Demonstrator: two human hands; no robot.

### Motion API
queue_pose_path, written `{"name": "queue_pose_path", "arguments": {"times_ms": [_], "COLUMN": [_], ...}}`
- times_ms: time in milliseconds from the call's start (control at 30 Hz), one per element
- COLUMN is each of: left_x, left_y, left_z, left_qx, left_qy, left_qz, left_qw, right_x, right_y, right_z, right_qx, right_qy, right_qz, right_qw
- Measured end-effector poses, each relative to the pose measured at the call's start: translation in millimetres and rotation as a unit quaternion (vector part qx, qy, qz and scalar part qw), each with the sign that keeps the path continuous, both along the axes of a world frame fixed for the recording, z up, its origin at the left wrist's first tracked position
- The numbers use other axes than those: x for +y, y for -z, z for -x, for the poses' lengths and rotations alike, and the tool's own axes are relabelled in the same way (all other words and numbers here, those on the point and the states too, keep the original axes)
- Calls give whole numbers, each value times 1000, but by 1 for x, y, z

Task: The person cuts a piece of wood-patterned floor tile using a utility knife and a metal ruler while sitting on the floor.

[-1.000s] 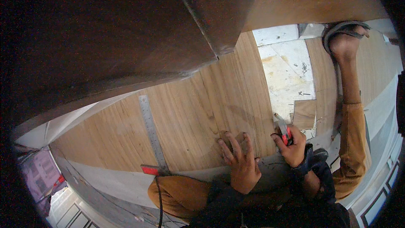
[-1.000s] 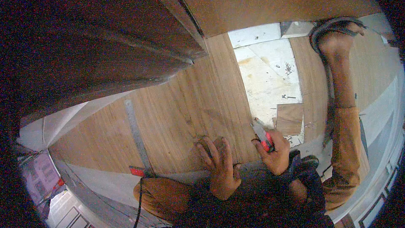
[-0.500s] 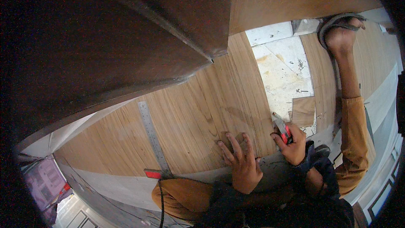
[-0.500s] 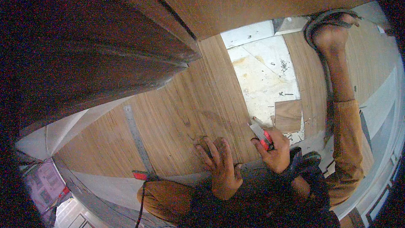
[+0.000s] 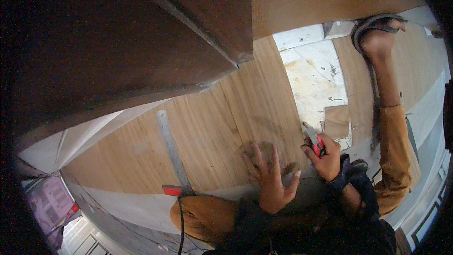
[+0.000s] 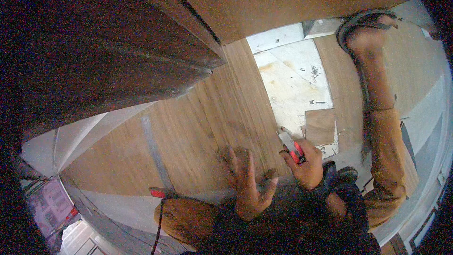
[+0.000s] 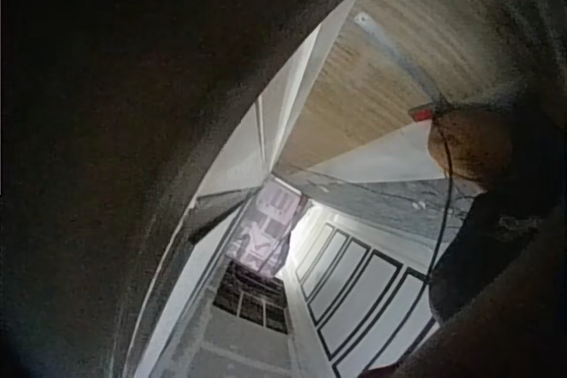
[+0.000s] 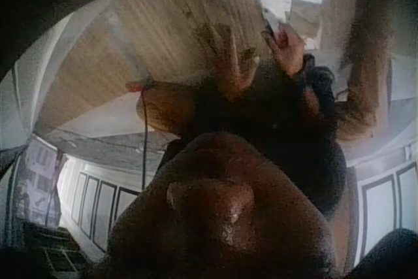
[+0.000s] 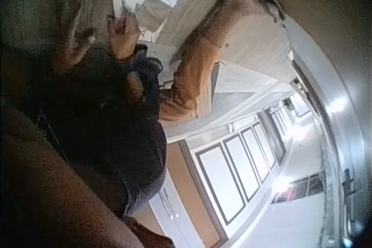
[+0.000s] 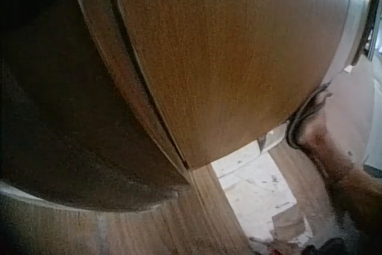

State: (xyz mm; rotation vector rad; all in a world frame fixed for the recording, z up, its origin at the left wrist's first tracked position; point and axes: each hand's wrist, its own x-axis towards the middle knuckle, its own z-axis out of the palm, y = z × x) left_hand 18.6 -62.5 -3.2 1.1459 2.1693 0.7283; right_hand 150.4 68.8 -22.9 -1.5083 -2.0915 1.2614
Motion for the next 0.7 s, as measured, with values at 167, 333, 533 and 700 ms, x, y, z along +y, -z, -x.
{"name": "queue_pose_path", "arguments": {"times_ms": [167, 333, 533, 700], "left_x": [-5, -15, -14, -19], "left_y": [0, 8, 33, 16], "left_z": [-4, 6, 29, 58], "left_qx": [-23, -32, -279, -174], "left_qy": [-80, -192, -335, -220], "left_qz": [-71, -108, -180, -104], "left_qw": [994, 975, 882, 954], "right_x": [-2, -7, -10, -43], "right_y": [-7, -9, -3, 19], "right_z": [-5, -12, -40, -39], "right_qx": [42, 127, 113, 151], "right_qy": [16, 75, 54, -33], "right_qz": [45, 125, 205, 181], "right_qw": [998, 981, 971, 971]}}
